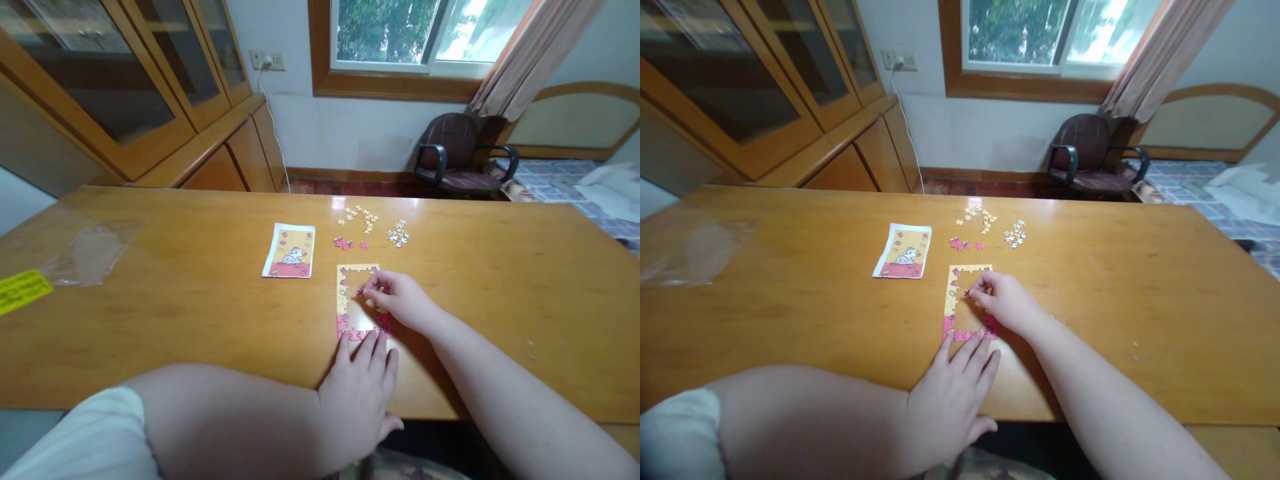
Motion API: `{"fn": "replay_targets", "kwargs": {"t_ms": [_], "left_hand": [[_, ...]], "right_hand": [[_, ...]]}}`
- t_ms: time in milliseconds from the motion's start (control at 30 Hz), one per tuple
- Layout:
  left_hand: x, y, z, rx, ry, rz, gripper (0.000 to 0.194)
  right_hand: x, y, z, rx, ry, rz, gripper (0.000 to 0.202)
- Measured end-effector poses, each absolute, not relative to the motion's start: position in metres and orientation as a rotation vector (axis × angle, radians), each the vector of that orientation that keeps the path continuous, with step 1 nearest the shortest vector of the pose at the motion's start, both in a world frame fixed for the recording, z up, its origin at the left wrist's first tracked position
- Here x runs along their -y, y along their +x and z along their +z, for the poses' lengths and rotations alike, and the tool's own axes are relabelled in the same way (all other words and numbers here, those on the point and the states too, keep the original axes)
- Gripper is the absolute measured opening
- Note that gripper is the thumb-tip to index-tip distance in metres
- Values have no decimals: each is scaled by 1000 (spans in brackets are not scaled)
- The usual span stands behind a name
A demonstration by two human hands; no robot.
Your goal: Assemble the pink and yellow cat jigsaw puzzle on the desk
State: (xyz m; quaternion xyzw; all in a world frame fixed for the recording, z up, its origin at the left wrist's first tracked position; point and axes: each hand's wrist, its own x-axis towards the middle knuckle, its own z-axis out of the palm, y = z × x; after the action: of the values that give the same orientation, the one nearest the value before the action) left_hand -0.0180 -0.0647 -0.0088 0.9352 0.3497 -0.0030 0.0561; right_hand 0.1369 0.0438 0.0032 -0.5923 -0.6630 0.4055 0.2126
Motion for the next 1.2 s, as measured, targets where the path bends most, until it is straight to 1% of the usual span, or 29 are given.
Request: {"fn": "replay_targets", "kwargs": {"t_ms": [333,467,700,900,1200], "left_hand": [[56,-17,-6,-1045,2849,-10,75],[56,-18,-5,-1049,2856,1,73],[56,-17,-2,-1043,2856,-63,74],[55,-16,-1,-1047,2861,-58,77],[57,-16,-3,-1050,2867,-21,73]], "right_hand": [[-48,139,-7,1718,-1595,1227,13],[-46,138,-5,1728,-1566,1282,23],[-34,133,3,1962,-1533,1303,14],[-25,128,3,2079,-1579,1111,14],[-18,113,6,2165,-1787,798,16]]}}
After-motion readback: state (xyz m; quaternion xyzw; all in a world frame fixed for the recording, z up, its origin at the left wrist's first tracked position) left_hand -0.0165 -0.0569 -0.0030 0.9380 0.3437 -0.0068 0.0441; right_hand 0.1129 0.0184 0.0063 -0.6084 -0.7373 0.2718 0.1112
